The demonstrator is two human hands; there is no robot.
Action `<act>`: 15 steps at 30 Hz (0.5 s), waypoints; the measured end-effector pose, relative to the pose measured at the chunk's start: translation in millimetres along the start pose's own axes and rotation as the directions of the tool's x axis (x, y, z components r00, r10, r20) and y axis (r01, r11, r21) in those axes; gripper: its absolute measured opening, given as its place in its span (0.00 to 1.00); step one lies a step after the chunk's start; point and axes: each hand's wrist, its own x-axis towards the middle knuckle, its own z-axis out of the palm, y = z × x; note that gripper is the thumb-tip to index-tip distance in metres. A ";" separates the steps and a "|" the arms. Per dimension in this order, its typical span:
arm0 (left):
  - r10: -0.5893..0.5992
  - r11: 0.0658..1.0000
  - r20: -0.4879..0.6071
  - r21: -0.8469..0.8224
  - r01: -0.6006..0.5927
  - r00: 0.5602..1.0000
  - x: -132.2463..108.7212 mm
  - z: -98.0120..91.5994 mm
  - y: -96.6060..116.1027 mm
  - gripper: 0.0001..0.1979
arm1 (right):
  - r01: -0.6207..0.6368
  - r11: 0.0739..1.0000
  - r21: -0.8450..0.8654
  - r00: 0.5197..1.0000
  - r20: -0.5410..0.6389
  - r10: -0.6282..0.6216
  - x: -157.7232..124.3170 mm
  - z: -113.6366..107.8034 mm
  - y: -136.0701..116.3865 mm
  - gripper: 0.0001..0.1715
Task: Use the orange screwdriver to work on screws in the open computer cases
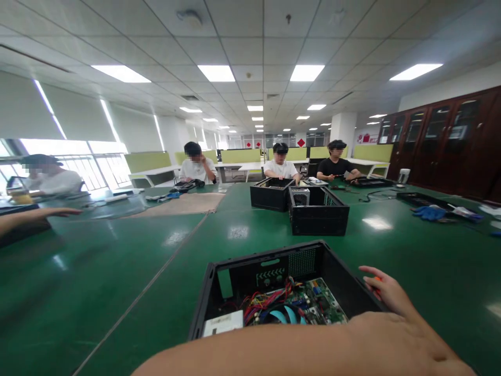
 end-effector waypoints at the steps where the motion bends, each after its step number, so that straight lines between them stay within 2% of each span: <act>1: 0.064 0.998 -0.023 -0.014 -0.064 0.998 -5.4 2.1 -3.2 0.17 | -0.003 1.000 0.015 1.000 0.010 0.003 0.8 -0.8 2.3 0.29; 3: 0.149 0.987 -0.049 -0.054 -0.152 0.988 -18.3 4.5 -11.5 0.20 | -0.012 0.999 0.031 1.000 0.029 0.011 1.6 -1.2 6.6 0.30; 5: 0.174 0.978 -0.072 -0.105 -0.181 0.982 -35.9 4.7 -21.9 0.22 | -0.028 0.999 0.026 0.998 0.060 0.026 1.9 -2.1 9.5 0.31; 7: 0.156 0.970 -0.075 -0.179 -0.167 0.985 -59.6 4.2 -35.0 0.25 | -0.045 0.999 0.014 0.995 0.095 0.043 2.3 -4.3 10.4 0.32; 10: 0.096 0.951 -0.053 -0.291 -0.107 0.994 -105.9 6.1 -59.8 0.35 | -0.054 0.999 0.006 0.990 0.129 0.053 3.4 -8.1 9.9 0.34; 11: 0.041 0.944 -0.055 -0.326 -0.056 0.998 -124.0 7.5 -69.2 0.35 | -0.052 0.999 0.004 0.990 0.132 0.051 3.7 -8.8 9.7 0.34; 13: -0.166 0.909 -0.034 -0.393 0.140 0.985 -164.5 10.4 -89.1 0.26 | -0.041 0.999 -0.011 0.990 0.131 0.042 3.8 -8.4 10.1 0.32; 14: -0.267 0.872 0.004 -0.425 0.243 0.964 -187.0 11.7 -100.0 0.21 | -0.035 0.999 -0.025 0.991 0.130 0.038 3.7 -7.5 10.6 0.31; 15: -0.384 0.826 0.037 -0.434 0.361 0.923 -210.5 12.7 -111.5 0.18 | -0.028 0.999 -0.044 0.991 0.130 0.034 3.7 -6.2 11.3 0.30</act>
